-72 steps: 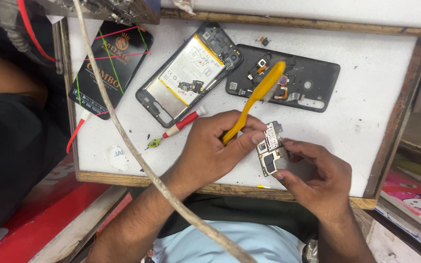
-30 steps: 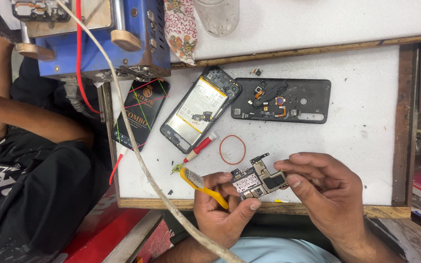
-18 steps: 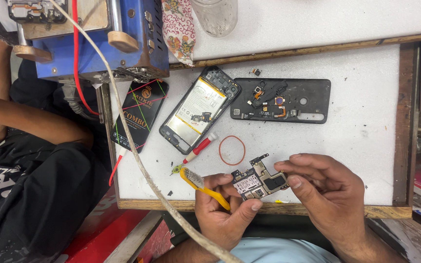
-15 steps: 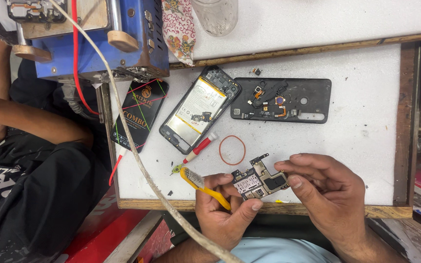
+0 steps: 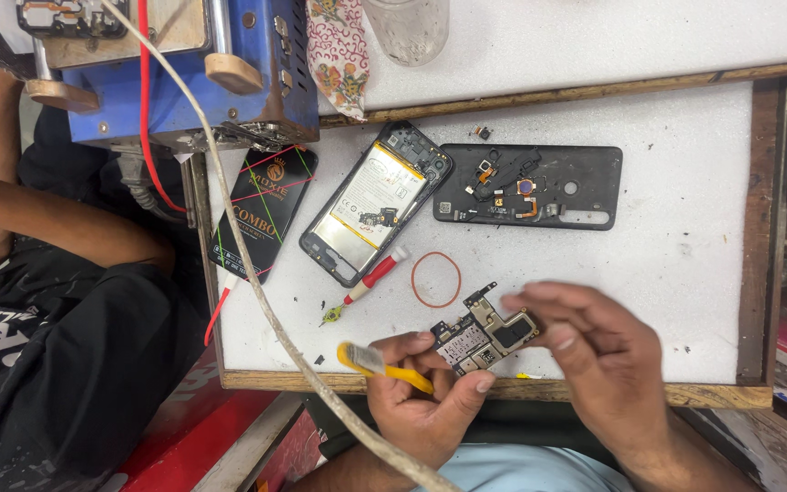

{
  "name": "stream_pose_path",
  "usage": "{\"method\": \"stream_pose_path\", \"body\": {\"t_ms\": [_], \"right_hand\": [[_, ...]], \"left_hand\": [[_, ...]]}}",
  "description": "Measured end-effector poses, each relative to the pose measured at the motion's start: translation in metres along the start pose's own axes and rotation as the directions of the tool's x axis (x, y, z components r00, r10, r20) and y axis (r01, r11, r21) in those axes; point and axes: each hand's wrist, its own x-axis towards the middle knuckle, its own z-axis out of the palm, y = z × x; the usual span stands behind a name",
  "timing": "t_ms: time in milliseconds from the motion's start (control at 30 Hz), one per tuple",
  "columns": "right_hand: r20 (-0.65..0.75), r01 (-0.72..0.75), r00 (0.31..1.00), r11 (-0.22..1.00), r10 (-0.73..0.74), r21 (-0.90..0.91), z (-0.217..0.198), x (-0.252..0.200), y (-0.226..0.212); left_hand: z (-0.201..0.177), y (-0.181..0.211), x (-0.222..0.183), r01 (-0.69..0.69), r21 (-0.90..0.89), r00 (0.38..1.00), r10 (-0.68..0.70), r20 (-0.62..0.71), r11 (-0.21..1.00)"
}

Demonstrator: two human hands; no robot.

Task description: The person cleans a smartphone motherboard using a yellow brush and a spray bottle. They hold the board, apply liquid, and scrub various areas before placing it back on the workbench.

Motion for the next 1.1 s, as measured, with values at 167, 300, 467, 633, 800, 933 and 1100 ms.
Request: {"method": "stream_pose_path", "body": {"t_ms": [167, 300, 467, 633, 800, 933, 1100], "right_hand": [[-0.06, -0.009, 0.998, 0.97, -0.006, -0.241, 0.002, 0.002, 0.0], [-0.064, 0.144, 0.982, 0.926, -0.177, -0.349, 0.0, 0.006, -0.002], [-0.105, -0.009, 0.994, 0.894, -0.042, -0.448, 0.01, 0.009, -0.01], [0.015, -0.13, 0.991, 0.981, 0.133, -0.142, 0.013, 0.004, -0.019], [-0.045, 0.048, 0.997, 0.927, -0.07, -0.372, 0.013, -0.001, -0.012], [0.048, -0.08, 0.995, 0.996, 0.082, -0.046, 0.004, -0.005, -0.005], [0.146, -0.224, 0.97, 0.946, 0.193, 0.235, -0.001, -0.004, 0.007]], "left_hand": [[0.001, -0.002, 0.001, -0.106, 0.19, 0.994, 0.098, 0.049, 0.976], [0.0, 0.002, 0.004, -0.021, 0.275, 0.998, 0.006, 0.058, 0.961], [0.006, 0.008, 0.004, -0.012, 0.295, 0.99, -0.029, 0.137, 0.955], [0.009, 0.008, 0.002, 0.068, 0.217, 0.994, -0.084, 0.063, 0.974], [0.008, 0.009, 0.002, 0.131, 0.156, 0.976, -0.155, 0.152, 0.979], [0.006, 0.013, 0.002, 0.256, 0.017, 0.955, -0.255, 0.15, 0.967], [0.005, 0.015, 0.0, 0.283, -0.02, 0.953, -0.279, 0.118, 0.959]]}}
